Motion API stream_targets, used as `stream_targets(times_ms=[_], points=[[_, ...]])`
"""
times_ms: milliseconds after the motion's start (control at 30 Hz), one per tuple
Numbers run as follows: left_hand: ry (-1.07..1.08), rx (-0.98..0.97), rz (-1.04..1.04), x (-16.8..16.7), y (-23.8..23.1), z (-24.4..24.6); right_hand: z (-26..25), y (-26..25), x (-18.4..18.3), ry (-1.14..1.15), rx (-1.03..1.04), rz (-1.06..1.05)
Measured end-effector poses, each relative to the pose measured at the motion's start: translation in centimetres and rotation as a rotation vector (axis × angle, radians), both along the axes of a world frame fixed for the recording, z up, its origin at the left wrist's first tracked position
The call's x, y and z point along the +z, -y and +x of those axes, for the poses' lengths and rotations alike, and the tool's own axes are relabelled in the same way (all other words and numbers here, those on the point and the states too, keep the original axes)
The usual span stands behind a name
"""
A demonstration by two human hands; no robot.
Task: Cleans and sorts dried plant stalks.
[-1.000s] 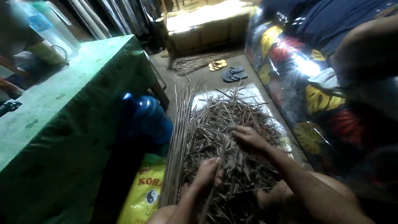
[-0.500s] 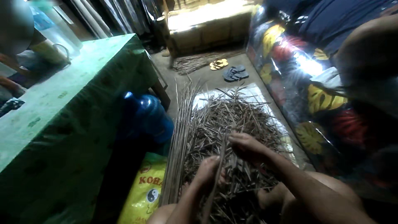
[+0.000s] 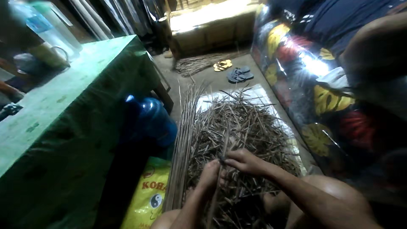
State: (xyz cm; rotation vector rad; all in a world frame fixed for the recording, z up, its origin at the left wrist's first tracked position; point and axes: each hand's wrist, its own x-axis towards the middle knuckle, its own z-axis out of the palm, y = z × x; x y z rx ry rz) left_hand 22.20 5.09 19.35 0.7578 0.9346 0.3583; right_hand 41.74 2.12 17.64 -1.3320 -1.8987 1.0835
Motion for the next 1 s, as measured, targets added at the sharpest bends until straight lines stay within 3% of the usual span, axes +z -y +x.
stream_targets(times_ms=[100,200,400,467,567,700,800,1000], points=[[0.049,-0.003,-0.024,-0.5,0.0,0.0,0.5,-0.3,-0.4,0.13,-0.024,0.116],[0.047,-0.037,-0.039,-0.4,0.2,-0.1,2.3,-1.4,-0.4,0.186,-0.137,0.09],[0.022,-0.109,-0.028,0.2,1.0,-0.6,8.1,-4.0,-0.2,0.218,-0.565,0.063],[0.03,-0.082,-0.045,0.1,0.7,-0.5,7.6,-3.5,0.6,0.146,-0.514,0.015],[0.015,-0.058,-0.034,-0.3,0.0,-0.3,3.4,-1.5,1.1,0.069,-0.209,-0.054],[0.076,-0.02,-0.038,-0.7,-0.1,-0.2,0.3,-0.2,0.6,0.046,0.018,0.008],[0.128,-0.045,-0.057,-0.7,0.0,-0.4,1.1,-0.6,0.1,0.108,-0.039,0.06],[0.121,-0.115,-0.069,-0.2,0.9,-0.6,6.4,-3.1,-0.1,0.291,-0.408,0.059]])
